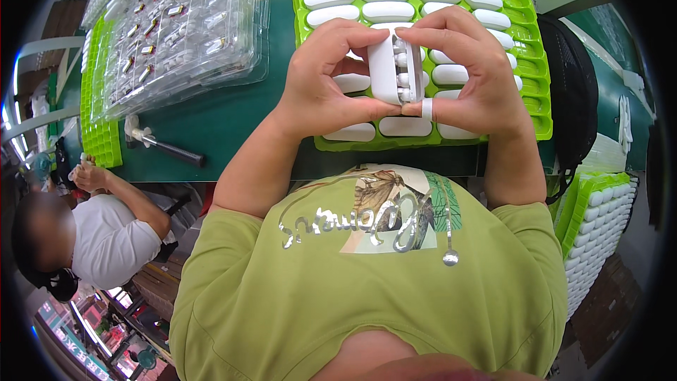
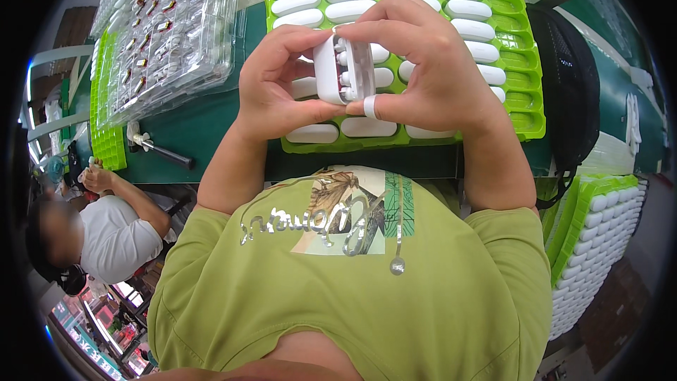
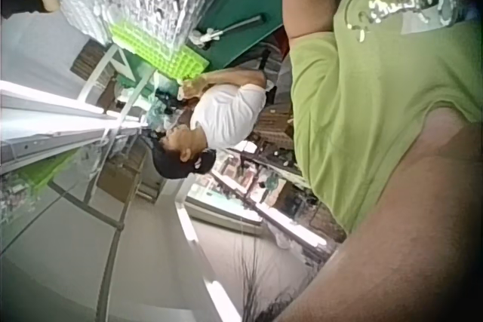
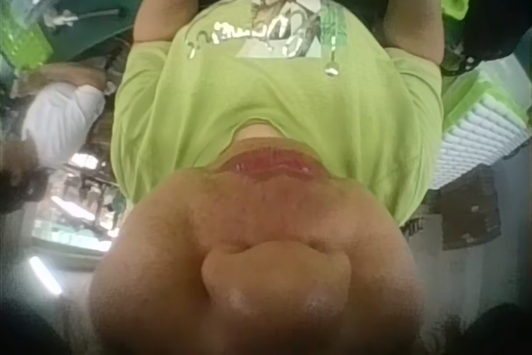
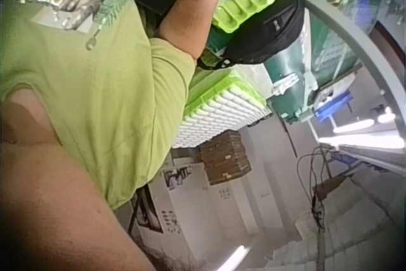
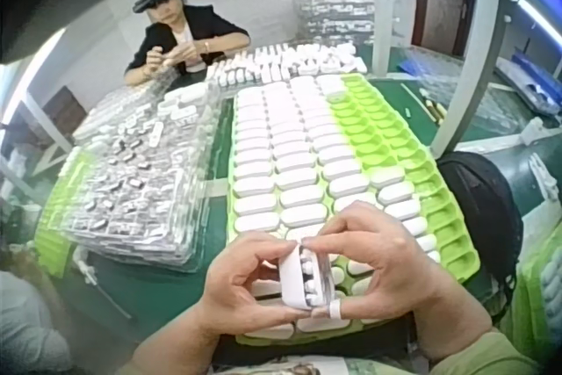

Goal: The person repeatedly picks up white plastic casing halves and small internal components from a green tray. They insert the components into the casing, close the halves together, and place the assembled units into a clear plastic packaging tray. The process is repetitive and involves handling multiple identical units.

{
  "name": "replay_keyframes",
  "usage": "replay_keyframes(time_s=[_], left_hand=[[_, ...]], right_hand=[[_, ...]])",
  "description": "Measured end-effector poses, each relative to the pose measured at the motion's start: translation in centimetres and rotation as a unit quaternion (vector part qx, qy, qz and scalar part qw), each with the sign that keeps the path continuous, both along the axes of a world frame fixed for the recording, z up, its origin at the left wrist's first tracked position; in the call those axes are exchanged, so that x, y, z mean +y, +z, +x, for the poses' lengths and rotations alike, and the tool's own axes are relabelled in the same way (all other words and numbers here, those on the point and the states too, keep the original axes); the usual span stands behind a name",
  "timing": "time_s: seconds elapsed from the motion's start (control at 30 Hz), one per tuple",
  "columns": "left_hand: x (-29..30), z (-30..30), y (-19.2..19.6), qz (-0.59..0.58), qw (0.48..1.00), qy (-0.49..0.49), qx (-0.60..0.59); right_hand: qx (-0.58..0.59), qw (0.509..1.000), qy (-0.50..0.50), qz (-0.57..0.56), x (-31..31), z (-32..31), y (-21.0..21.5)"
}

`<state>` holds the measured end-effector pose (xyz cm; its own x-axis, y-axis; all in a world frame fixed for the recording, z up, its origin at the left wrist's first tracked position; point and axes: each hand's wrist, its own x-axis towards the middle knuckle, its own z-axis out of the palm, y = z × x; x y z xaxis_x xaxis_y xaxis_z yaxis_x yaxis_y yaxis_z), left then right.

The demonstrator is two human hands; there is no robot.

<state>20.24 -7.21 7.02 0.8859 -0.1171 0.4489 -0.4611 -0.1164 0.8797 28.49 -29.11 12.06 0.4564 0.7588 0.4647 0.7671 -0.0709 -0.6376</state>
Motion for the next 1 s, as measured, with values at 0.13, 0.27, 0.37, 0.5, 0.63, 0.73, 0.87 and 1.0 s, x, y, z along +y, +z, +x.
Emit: replay_keyframes(time_s=[0.13, 0.27, 0.37, 0.5, 0.63, 0.73, 0.87, 1.0], left_hand=[[-0.1, -0.3, 0.3, 0.052, 0.998, 0.014, -0.008], [-0.1, 0.0, -0.2, -0.029, 0.998, -0.017, 0.046], [0.1, 0.2, -0.3, -0.057, 0.994, -0.035, 0.083], [0.4, 0.0, 0.2, -0.033, 0.996, -0.039, 0.069], [0.3, 0.1, 0.4, -0.062, 0.994, -0.051, 0.072], [0.4, 0.0, 0.4, -0.11, 0.988, -0.06, 0.091], [0.4, 0.2, 0.0, -0.102, 0.991, -0.06, 0.069], [0.3, 0.1, 0.1, -0.078, 0.993, -0.049, 0.073]], right_hand=[[0.013, 1.0, -0.007, 0.008, 0.1, -0.1, -0.3], [0.024, 0.999, -0.027, 0.035, 0.8, -0.2, -0.8], [0.024, 0.998, -0.033, 0.049, 1.0, -0.3, -0.8], [0.009, 0.999, -0.02, 0.032, 0.7, -0.2, -0.3], [0.046, 0.998, 0.008, 0.036, 0.3, -0.2, -0.6], [0.087, 0.994, 0.003, 0.064, 0.3, 0.0, -0.5], [0.054, 0.995, -0.007, 0.079, 0.6, -0.1, -0.6], [0.036, 0.998, -0.009, 0.056, 0.7, -0.1, -0.5]])
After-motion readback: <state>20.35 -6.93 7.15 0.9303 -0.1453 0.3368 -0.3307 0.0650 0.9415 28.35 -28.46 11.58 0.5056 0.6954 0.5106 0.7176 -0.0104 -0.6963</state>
